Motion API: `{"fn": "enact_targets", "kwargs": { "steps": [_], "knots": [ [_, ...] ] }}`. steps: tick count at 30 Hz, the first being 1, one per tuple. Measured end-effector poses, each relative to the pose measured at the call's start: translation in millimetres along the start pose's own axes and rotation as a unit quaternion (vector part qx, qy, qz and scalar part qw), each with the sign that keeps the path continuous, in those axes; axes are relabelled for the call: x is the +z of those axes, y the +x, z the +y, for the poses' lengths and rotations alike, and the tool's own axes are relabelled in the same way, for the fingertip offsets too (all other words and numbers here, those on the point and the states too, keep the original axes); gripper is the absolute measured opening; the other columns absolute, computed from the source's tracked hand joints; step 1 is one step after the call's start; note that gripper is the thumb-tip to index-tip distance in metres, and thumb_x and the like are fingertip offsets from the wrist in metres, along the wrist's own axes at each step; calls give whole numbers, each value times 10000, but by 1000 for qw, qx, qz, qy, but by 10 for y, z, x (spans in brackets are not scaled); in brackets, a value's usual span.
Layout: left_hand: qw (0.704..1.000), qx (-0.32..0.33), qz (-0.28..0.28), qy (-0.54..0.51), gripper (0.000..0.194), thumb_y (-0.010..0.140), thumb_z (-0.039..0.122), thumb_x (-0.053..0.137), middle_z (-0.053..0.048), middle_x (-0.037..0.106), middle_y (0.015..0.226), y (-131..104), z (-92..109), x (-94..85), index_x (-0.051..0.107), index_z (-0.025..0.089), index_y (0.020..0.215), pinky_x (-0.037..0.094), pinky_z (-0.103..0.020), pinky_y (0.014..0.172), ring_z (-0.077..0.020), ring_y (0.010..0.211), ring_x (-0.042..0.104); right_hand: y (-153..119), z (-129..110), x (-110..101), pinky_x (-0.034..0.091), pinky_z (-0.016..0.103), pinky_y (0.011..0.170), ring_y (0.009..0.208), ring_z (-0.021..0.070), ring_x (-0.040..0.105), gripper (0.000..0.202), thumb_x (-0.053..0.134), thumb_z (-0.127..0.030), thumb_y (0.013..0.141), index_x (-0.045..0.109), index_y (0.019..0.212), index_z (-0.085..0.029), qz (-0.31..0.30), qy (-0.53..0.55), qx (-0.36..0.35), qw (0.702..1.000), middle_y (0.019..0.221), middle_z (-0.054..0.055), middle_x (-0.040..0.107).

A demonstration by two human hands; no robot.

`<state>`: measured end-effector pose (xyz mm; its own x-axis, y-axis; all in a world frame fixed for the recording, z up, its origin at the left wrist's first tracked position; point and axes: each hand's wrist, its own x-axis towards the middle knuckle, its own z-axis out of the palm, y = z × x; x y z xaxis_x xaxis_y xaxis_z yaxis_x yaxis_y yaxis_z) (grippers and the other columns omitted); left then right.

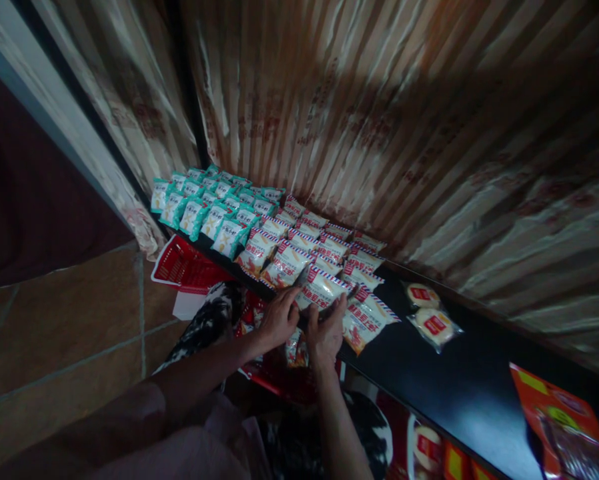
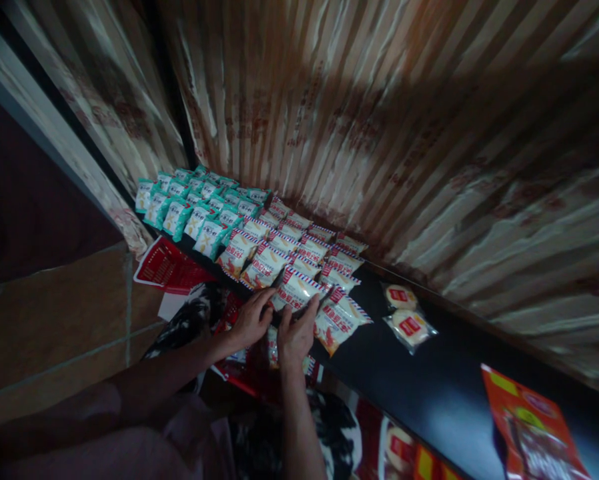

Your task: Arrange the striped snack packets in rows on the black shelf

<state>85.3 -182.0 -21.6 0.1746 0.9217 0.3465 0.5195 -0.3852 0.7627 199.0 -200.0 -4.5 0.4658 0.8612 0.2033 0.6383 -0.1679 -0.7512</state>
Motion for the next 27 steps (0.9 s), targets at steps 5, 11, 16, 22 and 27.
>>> {"fn": "enact_targets", "kwargs": {
  "steps": [5, 11, 16, 22, 27],
  "knots": [
    [1000, -28, -3, 8, 428, 800, 95, 424, -121, 568, 1242, -118, -120, -37, 494, 151, 1219, 434, -418, 1029, -220, 1193, 512, 15, 42, 6, 402, 488, 963, 1251, 344, 454, 781, 434, -486, 826, 182, 1455, -97, -6, 2, -6, 1000, 1414, 218, 394],
    [999, -33, -30, -11, 427, 790, 69, 425, -114, 587, 1209, -200, -133, -59, 515, 158, 1198, 453, -410, 1006, -209, 1154, 538, 16, 45, 14, 391, 481, 976, 1252, 342, 452, 791, 448, -493, 813, 205, 1449, -90, -5, 13, 1, 1000, 1395, 217, 421],
    [999, -25, -34, -14, 444, 765, 56, 437, -101, 591, 1209, -157, -126, -8, 530, 166, 1185, 451, -407, 1011, -204, 1153, 540, 16, 34, -6, 397, 468, 968, 1271, 328, 431, 763, 430, -487, 829, 203, 1452, -111, 10, 6, -1, 1000, 1400, 202, 419],
    [998, -41, -43, 24, 444, 790, 85, 436, -129, 570, 1258, -128, -142, 18, 514, 136, 1225, 433, -425, 1035, -228, 1193, 521, 17, 32, 19, 387, 466, 982, 1278, 319, 424, 739, 402, -489, 852, 211, 1450, -99, 26, 7, -23, 999, 1426, 205, 381],
    [997, -47, -45, 43, 457, 788, 80, 427, -153, 556, 1274, -125, -158, 30, 507, 98, 1238, 418, -425, 1050, -234, 1211, 506, 26, 88, 73, 397, 471, 972, 1276, 331, 425, 752, 400, -504, 850, 222, 1448, -85, 19, 5, -23, 1000, 1428, 205, 381]
  ]
}}
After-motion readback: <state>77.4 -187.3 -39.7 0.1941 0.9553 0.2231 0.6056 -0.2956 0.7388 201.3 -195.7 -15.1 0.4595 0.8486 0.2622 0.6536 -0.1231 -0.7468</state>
